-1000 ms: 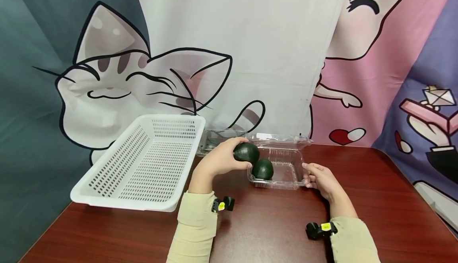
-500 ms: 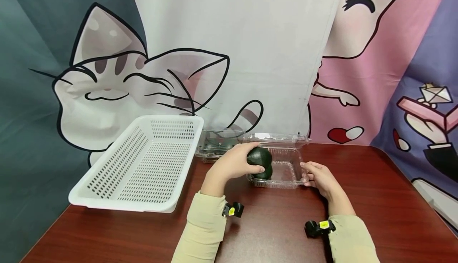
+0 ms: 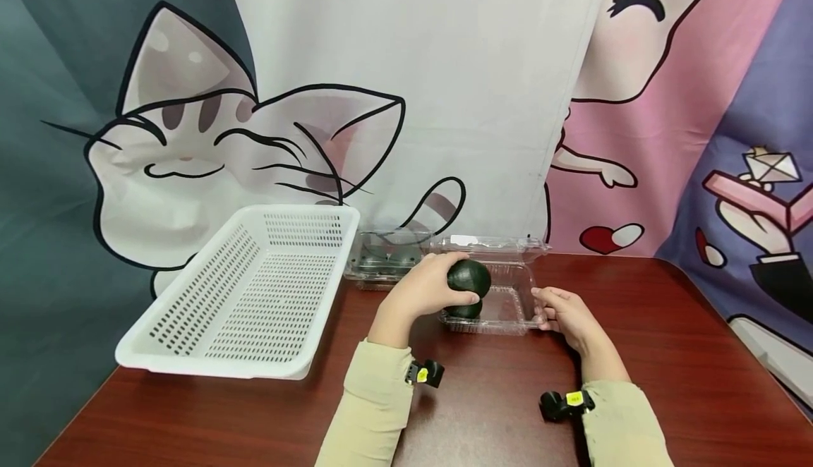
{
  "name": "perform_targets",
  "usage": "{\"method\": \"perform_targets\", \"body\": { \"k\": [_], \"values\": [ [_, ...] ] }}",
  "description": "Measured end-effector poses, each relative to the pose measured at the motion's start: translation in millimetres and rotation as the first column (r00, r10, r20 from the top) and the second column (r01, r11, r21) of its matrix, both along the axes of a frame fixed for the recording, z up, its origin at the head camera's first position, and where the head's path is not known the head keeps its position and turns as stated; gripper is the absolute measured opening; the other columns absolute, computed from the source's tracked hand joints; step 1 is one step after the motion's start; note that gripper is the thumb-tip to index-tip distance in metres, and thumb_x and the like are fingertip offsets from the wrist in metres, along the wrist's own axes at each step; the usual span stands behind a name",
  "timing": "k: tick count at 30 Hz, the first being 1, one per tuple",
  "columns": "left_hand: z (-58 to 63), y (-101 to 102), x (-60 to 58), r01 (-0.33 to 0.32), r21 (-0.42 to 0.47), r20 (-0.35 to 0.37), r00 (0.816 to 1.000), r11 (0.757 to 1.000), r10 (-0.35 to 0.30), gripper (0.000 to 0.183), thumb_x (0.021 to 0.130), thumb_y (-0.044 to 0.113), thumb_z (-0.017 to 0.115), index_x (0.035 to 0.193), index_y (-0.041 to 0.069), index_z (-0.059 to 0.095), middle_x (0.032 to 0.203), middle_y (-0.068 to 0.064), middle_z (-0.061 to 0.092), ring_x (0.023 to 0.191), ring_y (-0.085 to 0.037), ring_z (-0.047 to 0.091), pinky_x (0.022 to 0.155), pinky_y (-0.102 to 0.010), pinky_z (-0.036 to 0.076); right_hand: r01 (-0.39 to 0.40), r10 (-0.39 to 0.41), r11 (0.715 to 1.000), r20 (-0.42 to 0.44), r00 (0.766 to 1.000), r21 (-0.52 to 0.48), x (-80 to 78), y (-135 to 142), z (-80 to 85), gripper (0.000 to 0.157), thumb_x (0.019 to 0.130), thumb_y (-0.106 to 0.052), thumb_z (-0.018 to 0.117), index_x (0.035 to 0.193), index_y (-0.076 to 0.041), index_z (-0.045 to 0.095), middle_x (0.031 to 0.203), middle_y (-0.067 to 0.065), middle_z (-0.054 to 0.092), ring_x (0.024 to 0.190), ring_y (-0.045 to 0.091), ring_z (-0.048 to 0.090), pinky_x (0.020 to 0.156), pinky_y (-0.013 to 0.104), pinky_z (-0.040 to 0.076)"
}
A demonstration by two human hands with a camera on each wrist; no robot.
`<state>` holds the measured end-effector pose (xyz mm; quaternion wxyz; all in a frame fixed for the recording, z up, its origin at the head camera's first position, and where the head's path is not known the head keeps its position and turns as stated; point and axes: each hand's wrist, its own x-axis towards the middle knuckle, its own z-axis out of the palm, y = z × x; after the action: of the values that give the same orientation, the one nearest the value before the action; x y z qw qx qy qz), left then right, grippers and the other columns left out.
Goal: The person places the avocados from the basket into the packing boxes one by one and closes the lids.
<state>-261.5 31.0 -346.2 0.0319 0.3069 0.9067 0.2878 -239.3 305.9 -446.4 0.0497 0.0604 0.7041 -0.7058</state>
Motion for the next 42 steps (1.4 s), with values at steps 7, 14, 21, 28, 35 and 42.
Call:
{"method": "perform_targets", "body": {
  "k": [7, 14, 21, 28, 35, 42],
  "values": [
    [-4.2, 6.9, -4.8, -0.025, 0.018, 0.010, 1.000, 1.000, 0.025, 0.069, 0.075, 0.043, 0.073, 0.133, 0.017, 0.049, 0.122, 0.002, 0.055, 0.112, -0.019, 0.046, 0.084, -0.036, 0.045, -0.011, 0.011, 1.000, 0.002, 1.000, -0.018, -0.9, -0.2, -0.1, 0.028, 0.094, -0.023, 0.053, 0.067, -0.015, 0.055, 0.062, 0.000, 0.051, 0.052, 0.008, 0.052, 0.051, 0.022, 0.049],
    [-6.8, 10.8, -7.6, -0.040, 0.021, 0.007, 0.999, 0.999, 0.040, 0.069, 0.075, 0.045, 0.073, 0.133, 0.017, 0.048, 0.125, 0.000, 0.053, 0.113, -0.019, 0.047, 0.085, -0.038, 0.044, -0.007, 0.007, 1.000, -0.006, 1.000, -0.021, -2.2, -2.5, -0.6, 0.028, 0.094, -0.023, 0.054, 0.067, -0.015, 0.054, 0.062, 0.000, 0.051, 0.052, 0.009, 0.052, 0.051, 0.022, 0.048],
    [-10.9, 16.4, -8.3, -0.056, 0.044, -0.018, 0.998, 0.997, 0.056, 0.071, 0.074, 0.047, 0.073, 0.134, 0.018, 0.048, 0.131, -0.003, 0.048, 0.114, -0.019, 0.048, 0.087, -0.039, 0.044, -0.008, 0.008, 1.000, -0.001, 1.000, -0.025, -1.4, -2.2, -0.6, 0.028, 0.095, -0.023, 0.053, 0.067, -0.014, 0.055, 0.062, 0.000, 0.051, 0.052, 0.009, 0.052, 0.050, 0.022, 0.048],
    [-14.3, 28.8, -4.4, -0.100, 0.094, -0.042, 0.994, 0.991, 0.104, 0.069, 0.073, 0.050, 0.072, 0.130, 0.017, 0.051, 0.125, -0.003, 0.052, 0.107, -0.018, 0.052, 0.084, -0.034, 0.045, -0.006, 0.006, 1.000, 0.000, 1.000, -0.024, -0.7, -0.3, -2.7, 0.028, 0.094, -0.023, 0.053, 0.067, -0.015, 0.054, 0.062, 0.000, 0.051, 0.052, 0.009, 0.052, 0.051, 0.022, 0.048],
    [-16.8, 42.3, 0.2, -0.159, 0.113, -0.095, 0.981, 0.981, 0.170, 0.067, 0.074, 0.051, 0.072, 0.129, 0.018, 0.053, 0.125, -0.003, 0.053, 0.109, -0.019, 0.052, 0.086, -0.036, 0.045, -0.005, 0.005, 1.000, 0.006, 1.000, -0.031, -0.4, -0.2, -1.0, 0.029, 0.095, -0.024, 0.053, 0.067, -0.014, 0.055, 0.062, 0.000, 0.051, 0.052, 0.009, 0.052, 0.051, 0.022, 0.048],
    [-19.5, 50.6, 3.5, -0.178, 0.151, -0.123, 0.972, 0.972, 0.198, 0.062, 0.075, 0.049, 0.071, 0.127, 0.021, 0.052, 0.122, -0.003, 0.054, 0.107, -0.020, 0.052, 0.083, -0.036, 0.045, 0.001, -0.001, 1.000, 0.012, 1.000, -0.029, -0.7, -0.5, 0.2, 0.030, 0.095, -0.023, 0.052, 0.066, -0.015, 0.054, 0.061, 0.000, 0.051, 0.051, 0.009, 0.051, 0.051, 0.022, 0.048]
  ]
}}
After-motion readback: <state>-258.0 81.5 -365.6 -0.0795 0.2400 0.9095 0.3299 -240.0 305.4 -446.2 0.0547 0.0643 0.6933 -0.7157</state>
